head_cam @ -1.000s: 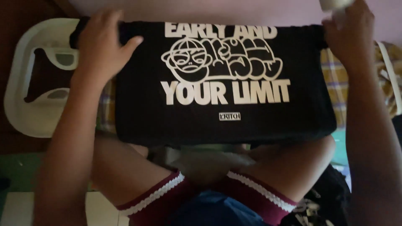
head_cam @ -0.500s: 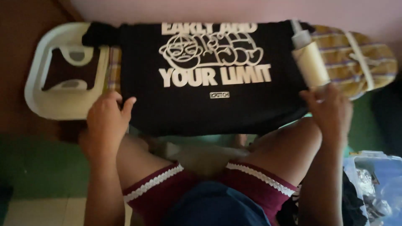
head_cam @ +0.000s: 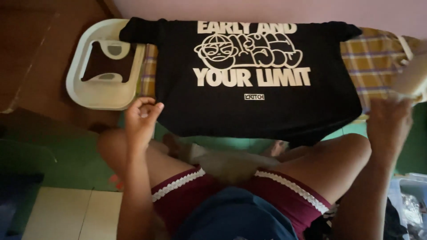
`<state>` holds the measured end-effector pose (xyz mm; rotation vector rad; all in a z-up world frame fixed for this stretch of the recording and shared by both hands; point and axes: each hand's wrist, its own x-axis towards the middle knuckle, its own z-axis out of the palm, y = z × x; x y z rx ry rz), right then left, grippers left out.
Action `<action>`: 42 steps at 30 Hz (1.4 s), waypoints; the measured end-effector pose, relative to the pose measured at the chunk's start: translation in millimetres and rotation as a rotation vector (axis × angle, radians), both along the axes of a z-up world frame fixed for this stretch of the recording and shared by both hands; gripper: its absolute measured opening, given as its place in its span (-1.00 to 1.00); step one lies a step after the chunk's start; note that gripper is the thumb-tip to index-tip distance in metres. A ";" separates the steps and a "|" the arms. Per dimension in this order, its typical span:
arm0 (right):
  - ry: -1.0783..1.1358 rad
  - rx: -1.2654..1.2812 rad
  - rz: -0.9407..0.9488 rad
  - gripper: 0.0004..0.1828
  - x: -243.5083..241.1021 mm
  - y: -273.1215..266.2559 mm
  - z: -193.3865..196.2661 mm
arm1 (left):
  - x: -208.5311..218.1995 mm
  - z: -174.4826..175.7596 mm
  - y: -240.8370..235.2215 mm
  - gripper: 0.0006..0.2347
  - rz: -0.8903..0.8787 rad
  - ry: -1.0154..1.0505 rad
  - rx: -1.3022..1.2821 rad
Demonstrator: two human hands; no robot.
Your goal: Using a lint roller to remove lint and dust from a black t-shirt on an ironing board.
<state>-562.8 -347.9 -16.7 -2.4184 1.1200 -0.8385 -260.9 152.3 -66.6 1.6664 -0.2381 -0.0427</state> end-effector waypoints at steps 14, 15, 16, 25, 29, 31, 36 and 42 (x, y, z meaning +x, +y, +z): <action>-0.362 1.121 0.167 -0.69 85.1 282.6 -20.7 | -1.6 39.2 -29.8 -0.92 0.080 -1.009 0.291; -0.405 1.283 0.395 -0.65 85.7 293.5 -34.2 | 2.2 36.7 -35.2 -0.82 0.015 -0.997 0.399; -0.442 1.437 0.628 -0.60 86.4 303.9 -47.7 | 6.1 34.4 -41.0 -0.71 -0.050 -0.984 0.506; -0.476 1.621 0.827 -0.72 153.0 361.5 -98.4 | 19.1 0.3 -46.2 -0.63 0.052 -1.016 0.563; -0.510 1.865 0.693 -0.74 131.2 327.8 -117.6 | 16.9 7.6 -44.7 -0.59 0.028 -0.982 0.578; -0.549 1.719 0.461 -0.76 117.7 304.7 -108.2 | 17.3 8.1 -44.4 -0.62 0.019 -1.002 0.606; -0.555 1.657 0.125 -0.82 67.2 241.2 -61.6 | 21.2 4.4 -42.8 -0.60 0.028 -1.057 0.633; -0.619 1.598 -0.117 -0.82 2.0 105.5 -124.2 | 21.5 2.4 -43.7 -0.61 0.035 -1.084 0.592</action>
